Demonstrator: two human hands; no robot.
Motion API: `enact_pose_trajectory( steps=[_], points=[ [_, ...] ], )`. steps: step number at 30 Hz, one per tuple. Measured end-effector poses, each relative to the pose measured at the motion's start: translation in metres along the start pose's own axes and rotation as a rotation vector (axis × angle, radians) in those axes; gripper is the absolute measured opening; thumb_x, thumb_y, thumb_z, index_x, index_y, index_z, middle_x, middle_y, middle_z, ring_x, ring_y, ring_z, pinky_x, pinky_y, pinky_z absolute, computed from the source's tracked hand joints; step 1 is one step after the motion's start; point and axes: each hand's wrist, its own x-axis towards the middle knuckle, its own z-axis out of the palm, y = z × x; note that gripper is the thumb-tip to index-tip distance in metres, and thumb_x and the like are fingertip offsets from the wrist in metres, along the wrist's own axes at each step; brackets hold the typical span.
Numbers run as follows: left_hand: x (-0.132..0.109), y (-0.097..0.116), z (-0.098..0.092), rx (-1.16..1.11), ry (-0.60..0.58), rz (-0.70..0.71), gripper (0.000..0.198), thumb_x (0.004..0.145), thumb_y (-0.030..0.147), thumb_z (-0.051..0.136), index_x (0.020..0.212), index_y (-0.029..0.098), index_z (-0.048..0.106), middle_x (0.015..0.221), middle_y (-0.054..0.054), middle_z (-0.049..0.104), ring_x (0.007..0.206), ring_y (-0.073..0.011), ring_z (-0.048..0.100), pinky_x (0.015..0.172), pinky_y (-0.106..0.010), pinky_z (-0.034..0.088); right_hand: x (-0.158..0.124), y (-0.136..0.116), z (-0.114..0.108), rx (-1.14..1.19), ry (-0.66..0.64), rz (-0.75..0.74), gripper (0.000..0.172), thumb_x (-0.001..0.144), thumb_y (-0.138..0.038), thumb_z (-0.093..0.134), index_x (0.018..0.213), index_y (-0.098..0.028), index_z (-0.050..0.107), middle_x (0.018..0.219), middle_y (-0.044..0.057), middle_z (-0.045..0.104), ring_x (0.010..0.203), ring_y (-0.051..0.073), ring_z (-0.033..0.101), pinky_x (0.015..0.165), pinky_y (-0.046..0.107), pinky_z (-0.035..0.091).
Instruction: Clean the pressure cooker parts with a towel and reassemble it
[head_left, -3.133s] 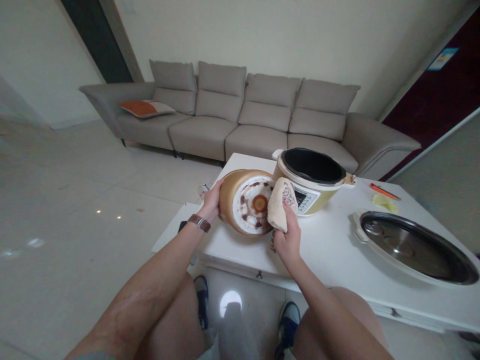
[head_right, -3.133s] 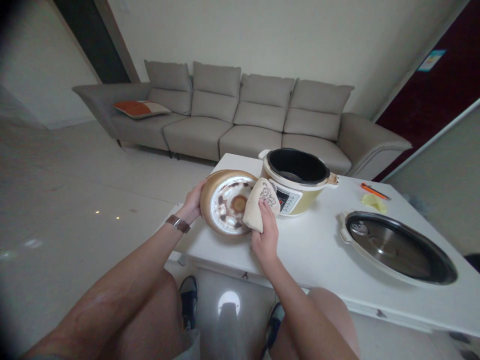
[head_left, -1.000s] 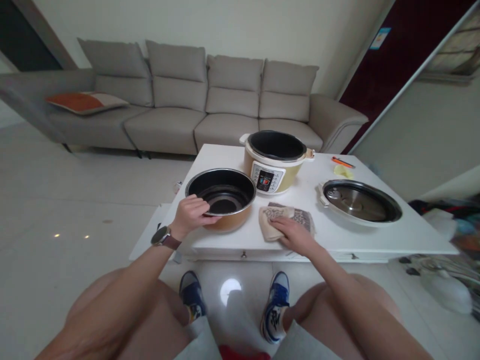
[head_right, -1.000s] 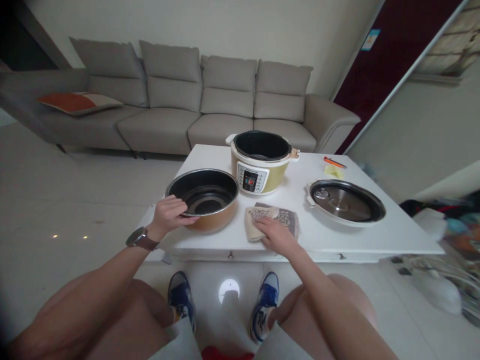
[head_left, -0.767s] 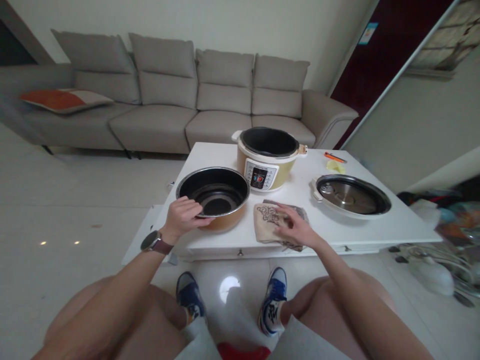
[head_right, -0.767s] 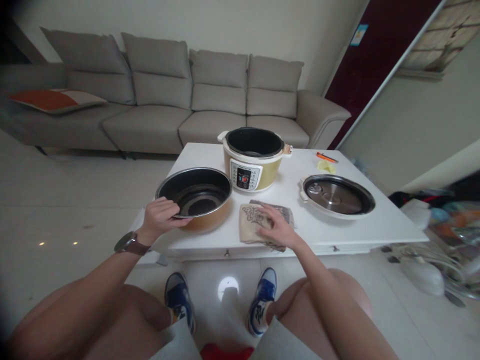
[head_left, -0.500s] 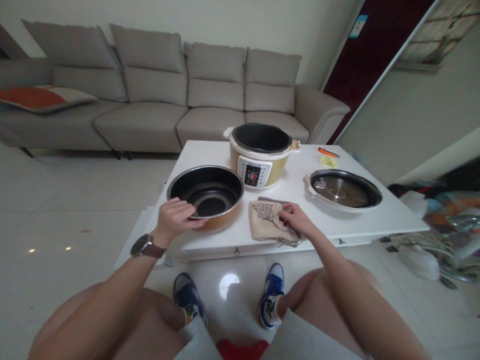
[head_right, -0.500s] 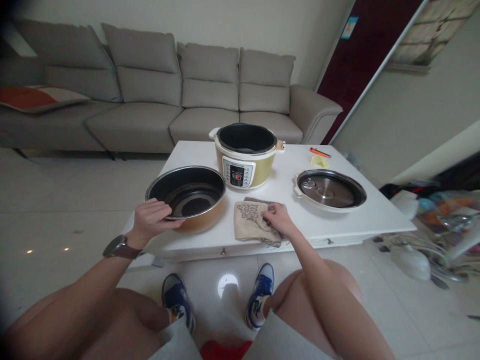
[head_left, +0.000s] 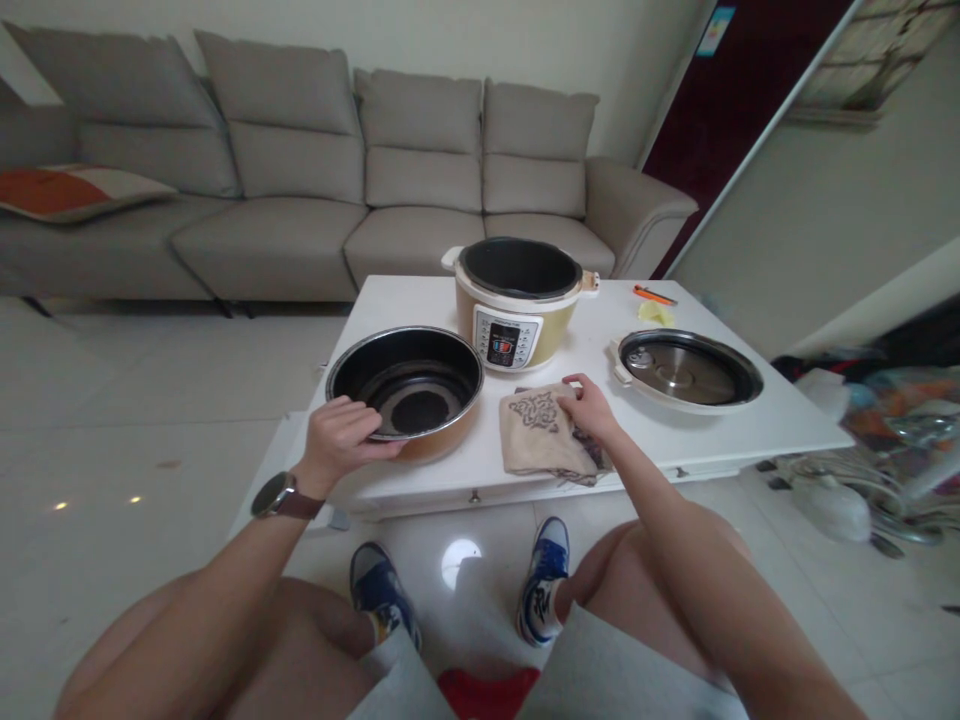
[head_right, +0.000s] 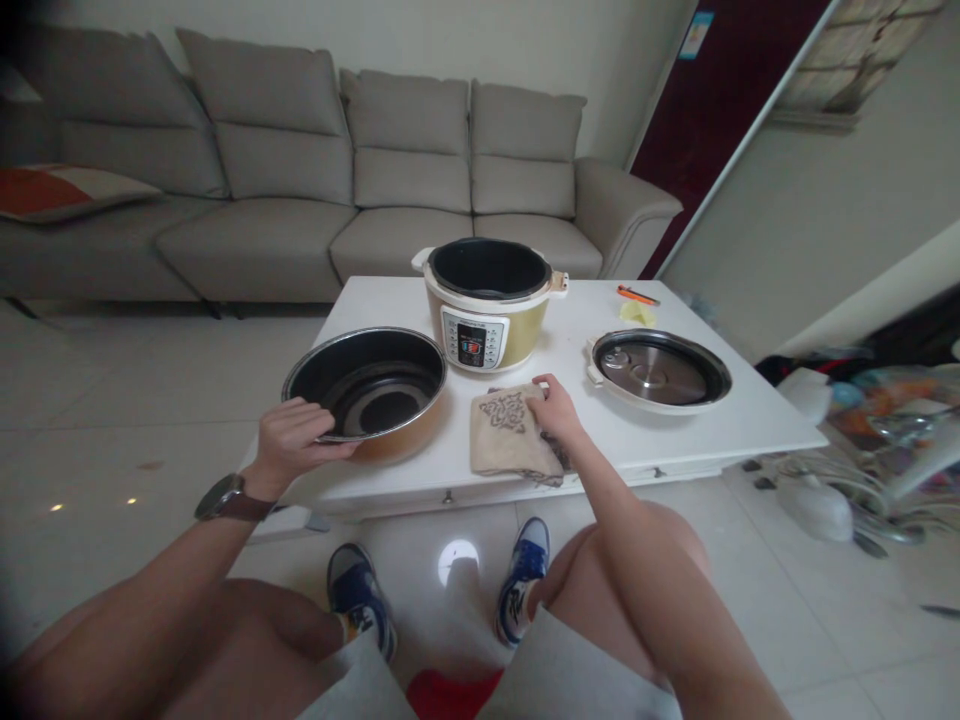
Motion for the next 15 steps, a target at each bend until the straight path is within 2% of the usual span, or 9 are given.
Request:
enact_pose_trajectory(
  steps=[2, 7, 9, 11, 13, 15],
  points=[
    [0.000, 0.000, 0.000, 0.002, 0.006, 0.006, 0.052, 0.088, 0.040, 0.073, 0.057, 0.022, 0.036, 0.050, 0.004, 0.040, 0.050, -0.0132, 0.038, 0.055, -0.033, 0.028, 0.004, 0.007, -0.008, -0.117, 0.042, -0.016, 0.042, 0.079, -0.025, 0.061, 0.121, -0.023, 0.058, 0.079, -0.001, 0.066, 0.064, 0.016, 0.059, 0.061, 0.026, 0.043],
    [0.002, -0.001, 0.000, -0.007, 0.013, 0.008, 0.050, 0.086, 0.035, 0.074, 0.057, 0.022, 0.036, 0.050, 0.005, 0.040, 0.050, -0.0130, 0.038, 0.054, -0.033, 0.028, 0.005, 0.015, -0.021, -0.328, -0.049, 0.008, 0.043, 0.077, -0.017, 0.063, 0.120, -0.021, 0.061, 0.070, -0.002, 0.061, 0.068, 0.018, 0.058, 0.067, 0.028, 0.043],
    [0.003, -0.001, -0.001, -0.005, 0.010, 0.006, 0.050, 0.086, 0.035, 0.075, 0.057, 0.022, 0.036, 0.050, 0.005, 0.040, 0.050, -0.0130, 0.039, 0.054, -0.033, 0.028, 0.002, 0.012, -0.022, -0.343, -0.044, 0.008, 0.040, 0.080, -0.019, 0.063, 0.120, -0.020, 0.061, 0.070, -0.002, 0.060, 0.069, 0.018, 0.058, 0.068, 0.028, 0.043],
    [0.004, -0.001, -0.002, -0.001, 0.009, 0.004, 0.049, 0.086, 0.035, 0.075, 0.057, 0.022, 0.036, 0.050, 0.005, 0.041, 0.050, -0.0131, 0.039, 0.055, -0.033, 0.028, -0.003, 0.007, -0.024, -0.301, -0.069, 0.041, 0.041, 0.085, -0.029, 0.063, 0.125, -0.020, 0.057, 0.072, -0.001, 0.061, 0.070, 0.018, 0.059, 0.066, 0.028, 0.044],
    [0.005, 0.000, -0.003, 0.003, 0.014, 0.005, 0.049, 0.086, 0.035, 0.074, 0.057, 0.022, 0.036, 0.050, 0.005, 0.041, 0.050, -0.0131, 0.040, 0.054, -0.033, 0.028, -0.010, 0.002, -0.029, -0.186, -0.166, 0.108, 0.054, 0.086, -0.043, 0.067, 0.133, -0.021, 0.051, 0.078, 0.000, 0.063, 0.070, 0.018, 0.061, 0.061, 0.027, 0.046],
    [0.005, 0.000, -0.003, 0.003, 0.014, 0.006, 0.049, 0.086, 0.035, 0.074, 0.057, 0.022, 0.036, 0.050, 0.005, 0.041, 0.050, -0.0131, 0.039, 0.054, -0.032, 0.028, -0.017, 0.001, -0.037, -0.071, -0.310, 0.162, 0.073, 0.081, -0.050, 0.075, 0.140, -0.021, 0.045, 0.083, 0.001, 0.065, 0.069, 0.018, 0.062, 0.057, 0.027, 0.048]
  ],
)
